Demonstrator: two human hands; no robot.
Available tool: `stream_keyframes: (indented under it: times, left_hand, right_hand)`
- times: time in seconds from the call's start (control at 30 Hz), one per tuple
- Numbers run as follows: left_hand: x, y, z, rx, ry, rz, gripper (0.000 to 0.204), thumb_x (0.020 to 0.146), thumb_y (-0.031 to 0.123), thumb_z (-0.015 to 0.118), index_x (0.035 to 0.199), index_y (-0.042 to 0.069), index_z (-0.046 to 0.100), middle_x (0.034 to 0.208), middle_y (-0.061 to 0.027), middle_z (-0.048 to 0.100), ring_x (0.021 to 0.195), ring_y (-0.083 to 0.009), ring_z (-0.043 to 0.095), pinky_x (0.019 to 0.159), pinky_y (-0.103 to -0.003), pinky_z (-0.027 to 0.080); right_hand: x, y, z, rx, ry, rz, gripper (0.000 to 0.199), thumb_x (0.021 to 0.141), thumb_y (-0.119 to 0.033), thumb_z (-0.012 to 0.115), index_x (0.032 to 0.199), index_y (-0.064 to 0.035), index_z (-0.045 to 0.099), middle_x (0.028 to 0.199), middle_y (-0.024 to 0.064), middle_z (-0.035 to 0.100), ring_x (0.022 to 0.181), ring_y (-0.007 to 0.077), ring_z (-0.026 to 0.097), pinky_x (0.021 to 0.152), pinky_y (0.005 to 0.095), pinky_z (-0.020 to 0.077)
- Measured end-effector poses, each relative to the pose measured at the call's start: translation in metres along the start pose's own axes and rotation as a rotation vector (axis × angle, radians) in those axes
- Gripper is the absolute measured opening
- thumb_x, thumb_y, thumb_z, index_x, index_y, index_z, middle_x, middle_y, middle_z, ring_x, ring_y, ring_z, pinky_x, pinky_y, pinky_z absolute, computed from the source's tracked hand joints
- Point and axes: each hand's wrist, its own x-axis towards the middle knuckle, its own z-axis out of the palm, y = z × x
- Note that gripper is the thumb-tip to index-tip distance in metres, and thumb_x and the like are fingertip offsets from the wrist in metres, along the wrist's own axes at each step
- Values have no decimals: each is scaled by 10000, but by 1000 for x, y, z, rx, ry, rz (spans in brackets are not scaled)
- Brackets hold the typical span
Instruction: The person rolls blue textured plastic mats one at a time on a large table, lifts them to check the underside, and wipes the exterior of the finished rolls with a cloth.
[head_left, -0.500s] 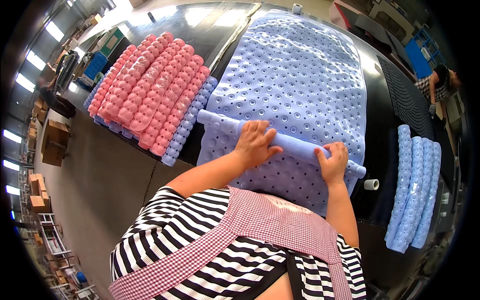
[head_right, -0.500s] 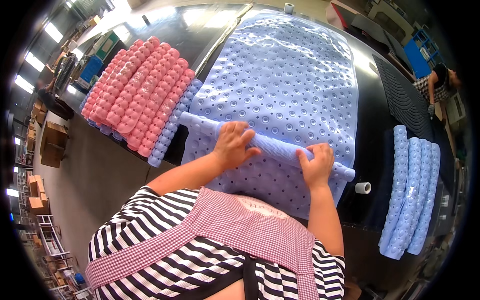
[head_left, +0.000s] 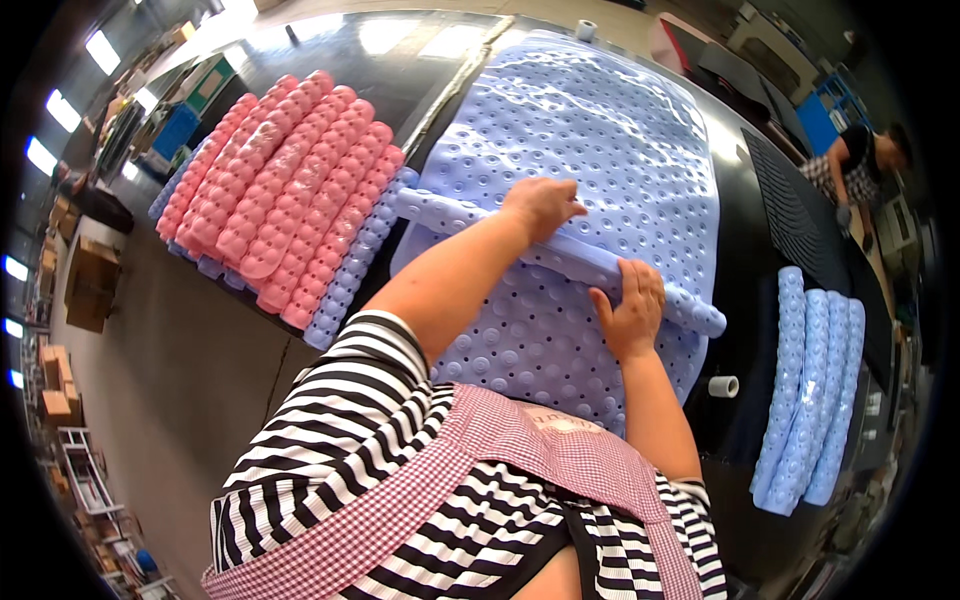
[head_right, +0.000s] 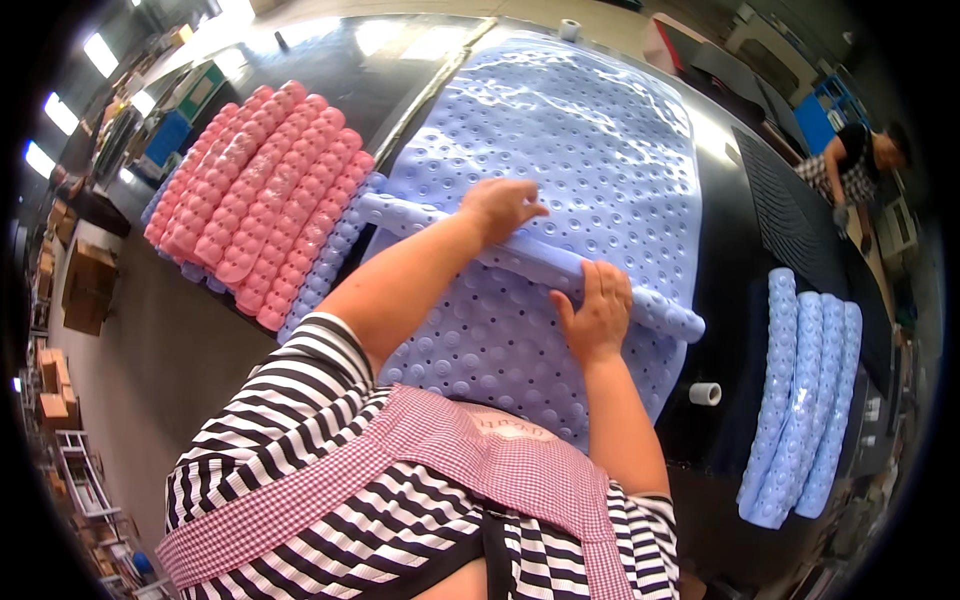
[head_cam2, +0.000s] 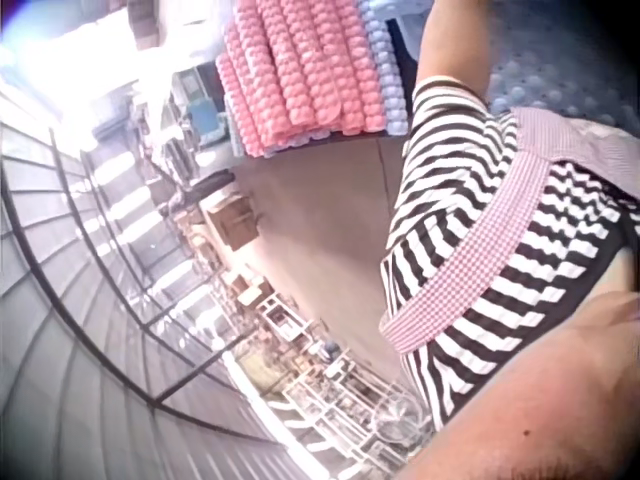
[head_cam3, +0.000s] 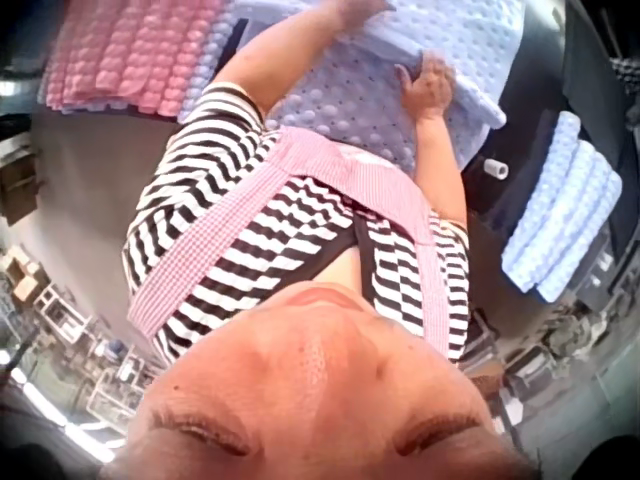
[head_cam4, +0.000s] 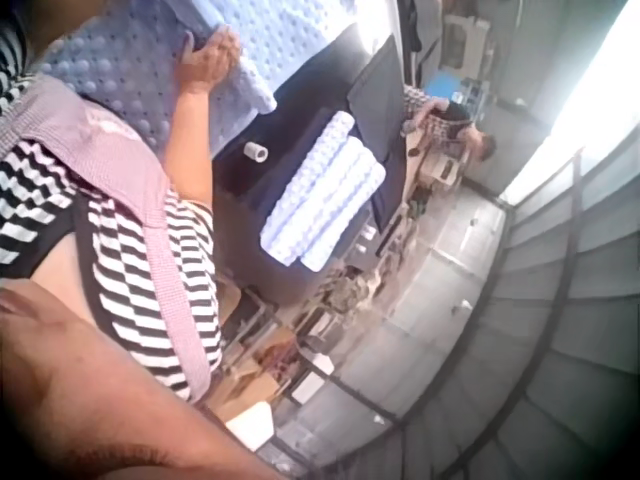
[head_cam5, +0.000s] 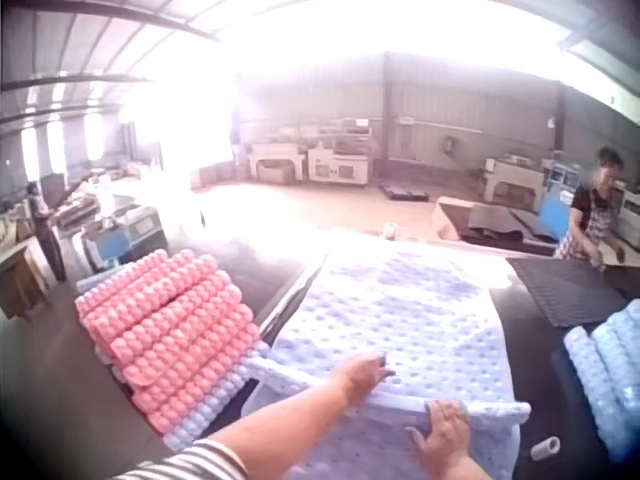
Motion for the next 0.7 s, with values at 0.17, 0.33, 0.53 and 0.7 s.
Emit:
stream_keyframes:
  times: [0.17,0.33,0.53,0.7]
  left_hand:
    - [-48,-3,6,142,129,261,455,893,492,728,1042,65,677,1076,-116,716,1102,-333,657,920,-467,511]
    - [-59,-21,15,319,136,244,878,717,451,889,1426,77,530,1374,-96,540,1326,-305,465,1116,-494,354]
    - [-29,-9,1,330,10,205,788,649,444,928,1295,122,613,1211,-74,654,1201,-291,598,1027,-453,452]
    - [-68,17,-20,427,146,353,614,692,368,907,1170,118,614,1091,-106,666,1055,-327,643,926,-466,493]
  right_hand:
    - [27,26,11,149,-199,61,653,841,-605,733,1202,-66,657,1196,144,659,1203,354,575,1061,479,401]
    - [65,22,11,23,-384,55,851,662,-642,866,1257,-66,667,1281,142,654,1263,318,580,1073,459,435]
    - [98,32,-7,108,-710,218,648,647,-430,938,1125,-69,689,1147,181,721,1145,376,662,995,446,516]
    - [63,20,-55,68,-287,-8,397,662,-221,855,995,-97,678,989,137,706,1004,342,667,895,449,508]
